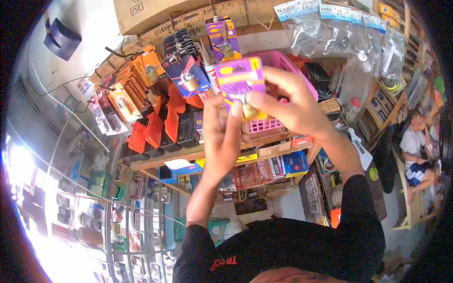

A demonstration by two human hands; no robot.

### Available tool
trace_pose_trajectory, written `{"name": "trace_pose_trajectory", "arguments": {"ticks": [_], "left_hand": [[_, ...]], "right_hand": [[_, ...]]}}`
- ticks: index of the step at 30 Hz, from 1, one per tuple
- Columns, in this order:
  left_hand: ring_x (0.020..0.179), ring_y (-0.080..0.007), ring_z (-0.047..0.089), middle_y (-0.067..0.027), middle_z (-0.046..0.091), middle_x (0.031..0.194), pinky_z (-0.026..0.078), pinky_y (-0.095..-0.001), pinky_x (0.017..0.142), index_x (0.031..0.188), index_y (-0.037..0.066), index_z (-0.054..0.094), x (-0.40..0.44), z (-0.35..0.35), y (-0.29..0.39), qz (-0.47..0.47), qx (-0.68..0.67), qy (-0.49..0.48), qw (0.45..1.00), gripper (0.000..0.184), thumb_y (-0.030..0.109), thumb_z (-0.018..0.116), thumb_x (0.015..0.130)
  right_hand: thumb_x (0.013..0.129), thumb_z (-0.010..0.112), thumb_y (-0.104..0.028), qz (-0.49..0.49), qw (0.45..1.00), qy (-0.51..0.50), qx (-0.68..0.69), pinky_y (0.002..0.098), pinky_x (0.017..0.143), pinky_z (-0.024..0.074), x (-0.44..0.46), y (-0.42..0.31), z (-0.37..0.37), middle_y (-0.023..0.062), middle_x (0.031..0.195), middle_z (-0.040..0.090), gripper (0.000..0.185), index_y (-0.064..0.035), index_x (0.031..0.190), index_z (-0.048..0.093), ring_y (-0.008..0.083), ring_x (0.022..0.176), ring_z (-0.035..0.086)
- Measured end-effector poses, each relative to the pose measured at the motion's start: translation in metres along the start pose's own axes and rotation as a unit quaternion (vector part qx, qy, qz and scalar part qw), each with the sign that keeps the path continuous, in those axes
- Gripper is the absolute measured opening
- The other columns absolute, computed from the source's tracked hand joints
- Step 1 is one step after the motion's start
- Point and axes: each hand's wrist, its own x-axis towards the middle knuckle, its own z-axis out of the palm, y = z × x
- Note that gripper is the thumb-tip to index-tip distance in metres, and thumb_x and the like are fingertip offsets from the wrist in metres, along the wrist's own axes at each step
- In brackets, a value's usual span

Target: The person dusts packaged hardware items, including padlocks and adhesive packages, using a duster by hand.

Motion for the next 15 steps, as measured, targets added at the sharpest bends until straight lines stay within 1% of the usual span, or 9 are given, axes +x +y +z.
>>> {"name": "trace_pose_trajectory", "arguments": {"ticks": [1, 2, 3, 4, 7, 8, 11, 12, 15], "left_hand": [[0.049, -0.0051, 0.047, -0.0022, 0.052, 0.069, 0.037, -0.0192, 0.042, 0.11, 0.004, 0.04, 0.008, 0.002, -0.001, 0.009, -0.017, 0.018, 1.0, 0.014, 0.013, 0.044, 0.1], [0.044, -0.0055, 0.045, -0.0019, 0.05, 0.065, 0.035, -0.0192, 0.038, 0.111, 0.004, 0.04, 0.017, 0.006, 0.0, -0.005, -0.02, 0.054, 0.998, 0.017, 0.016, 0.045, 0.1], [0.043, -0.0057, 0.044, -0.0018, 0.05, 0.064, 0.035, -0.0197, 0.037, 0.111, 0.004, 0.04, 0.023, 0.009, 0.001, -0.007, -0.026, 0.062, 0.998, 0.017, 0.016, 0.045, 0.1], [0.042, -0.0058, 0.044, -0.0016, 0.049, 0.062, 0.034, -0.0201, 0.036, 0.111, 0.003, 0.04, 0.029, 0.01, 0.003, -0.009, -0.031, 0.071, 0.997, 0.018, 0.017, 0.045, 0.1], [0.038, -0.0065, 0.042, -0.0011, 0.047, 0.058, 0.032, -0.0215, 0.033, 0.112, 0.003, 0.04, 0.047, 0.018, 0.007, -0.007, -0.014, 0.102, 0.995, 0.021, 0.02, 0.045, 0.1], [0.038, -0.0066, 0.042, -0.0011, 0.046, 0.058, 0.032, -0.0216, 0.033, 0.112, 0.002, 0.04, 0.05, 0.02, 0.01, -0.003, -0.004, 0.099, 0.995, 0.022, 0.02, 0.045, 0.1], [0.038, -0.0068, 0.042, -0.0018, 0.047, 0.059, 0.032, -0.0219, 0.033, 0.114, 0.003, 0.039, 0.056, 0.023, 0.015, 0.014, 0.032, 0.101, 0.994, 0.022, 0.02, 0.043, 0.101], [0.038, -0.0069, 0.042, -0.002, 0.047, 0.059, 0.033, -0.0219, 0.033, 0.117, 0.003, 0.039, 0.056, 0.026, 0.016, 0.021, 0.035, 0.106, 0.994, 0.023, 0.019, 0.043, 0.101], [0.04, -0.0063, 0.041, -0.0019, 0.047, 0.06, 0.033, -0.0216, 0.035, 0.128, 0.004, 0.036, 0.053, 0.028, 0.017, 0.06, 0.057, 0.118, 0.989, 0.03, 0.016, 0.041, 0.101]], "right_hand": [[0.091, 0.062, -0.02, 0.075, 0.996, -0.013, 0.047, 0.0232, 0.063, 0.0463, 0.007, -0.011, -0.003, -0.0013, 0.08, 0.063, 0.027, 0.0012, 0.109, 0.061, 0.0032, 0.074, 0.053], [0.092, 0.062, -0.021, 0.069, 0.997, -0.018, 0.026, 0.023, 0.062, 0.0467, 0.015, -0.007, -0.006, -0.0012, 0.08, 0.063, 0.027, 0.0008, 0.107, 0.061, 0.0031, 0.073, 0.054], [0.092, 0.061, -0.021, 0.062, 0.998, -0.022, 0.005, 0.0229, 0.061, 0.0471, 0.025, 0.001, -0.01, -0.0012, 0.08, 0.063, 0.026, 0.0004, 0.106, 0.062, 0.003, 0.073, 0.054], [0.092, 0.061, -0.023, -0.014, 1.0, -0.005, 0.01, 0.0234, 0.06, 0.0473, 0.036, 0.02, -0.01, -0.0012, 0.08, 0.063, 0.025, -0.0001, 0.104, 0.062, 0.0031, 0.071, 0.054], [0.092, 0.061, -0.023, 0.063, 0.994, 0.009, 0.087, 0.0235, 0.062, 0.0472, 0.047, 0.012, -0.012, -0.0014, 0.079, 0.063, 0.025, -0.0003, 0.101, 0.064, 0.0033, 0.071, 0.054], [0.092, 0.061, -0.025, -0.012, 0.994, 0.042, 0.098, 0.0227, 0.06, 0.0462, 0.053, 0.02, -0.008, -0.0011, 0.079, 0.064, 0.026, -0.0007, 0.101, 0.065, 0.0029, 0.071, 0.055], [0.093, 0.06, -0.026, -0.01, 0.999, 0.042, 0.017, 0.0206, 0.055, 0.0457, 0.057, 0.018, -0.017, 0.0001, 0.081, 0.064, 0.027, -0.0013, 0.102, 0.066, 0.0023, 0.072, 0.057], [0.092, 0.061, -0.028, -0.011, 0.999, 0.035, 0.03, 0.0195, 0.049, 0.0432, 0.058, 0.02, -0.018, -0.0002, 0.078, 0.064, 0.029, -0.002, 0.103, 0.066, 0.0016, 0.065, 0.056], [0.092, 0.061, -0.029, 0.039, 0.999, 0.02, 0.029, 0.0194, 0.048, 0.0416, 0.057, 0.016, -0.021, -0.0014, 0.073, 0.063, 0.029, -0.0028, 0.104, 0.066, 0.0011, 0.06, 0.054]]}}
